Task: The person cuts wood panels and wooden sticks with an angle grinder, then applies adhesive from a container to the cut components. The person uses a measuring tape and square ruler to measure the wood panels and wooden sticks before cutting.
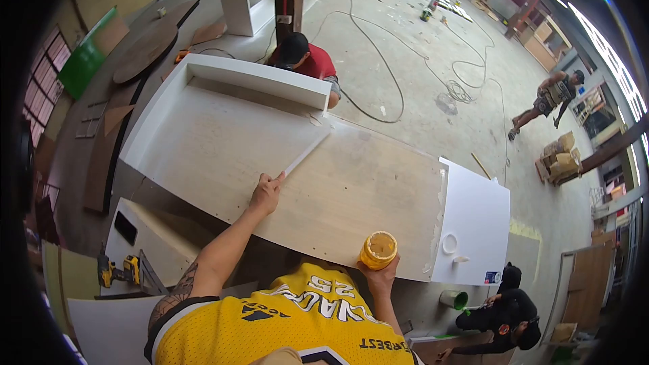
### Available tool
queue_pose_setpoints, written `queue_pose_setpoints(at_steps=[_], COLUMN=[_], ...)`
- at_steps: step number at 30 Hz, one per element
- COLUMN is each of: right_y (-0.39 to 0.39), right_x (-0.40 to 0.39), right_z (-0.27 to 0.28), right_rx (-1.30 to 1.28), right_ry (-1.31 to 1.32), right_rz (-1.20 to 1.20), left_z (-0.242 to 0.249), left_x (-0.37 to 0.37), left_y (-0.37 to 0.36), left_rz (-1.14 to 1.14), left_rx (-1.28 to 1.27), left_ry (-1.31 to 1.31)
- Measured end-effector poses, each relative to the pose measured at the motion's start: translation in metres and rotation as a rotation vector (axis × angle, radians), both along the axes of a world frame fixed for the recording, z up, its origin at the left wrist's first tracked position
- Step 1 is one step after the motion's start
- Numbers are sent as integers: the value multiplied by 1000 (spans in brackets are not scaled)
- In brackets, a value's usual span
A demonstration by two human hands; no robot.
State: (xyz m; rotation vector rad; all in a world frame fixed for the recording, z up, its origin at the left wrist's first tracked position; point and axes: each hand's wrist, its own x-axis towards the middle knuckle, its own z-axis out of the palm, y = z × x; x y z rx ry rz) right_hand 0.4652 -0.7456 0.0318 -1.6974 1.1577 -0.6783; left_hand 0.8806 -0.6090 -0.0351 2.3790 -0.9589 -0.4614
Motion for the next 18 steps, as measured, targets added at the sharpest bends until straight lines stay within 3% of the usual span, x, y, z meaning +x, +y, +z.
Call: queue_pose_setpoints(at_steps=[12,14,18], right_y=[-36,-50,-85], right_x=[-51,-67,-111], right_z=[4,4,9], right_rx=[-2,-1,35], right_ry=[-14,-30,-97], right_rz=[89,112,185], left_z=[-16,-24,-21], left_x=[-79,-80,-87], left_y=[-46,-48,-71], left_rz=[45,118,293], left_rx=[-16,-111,-13], left_ry=[-39,-83,-95])
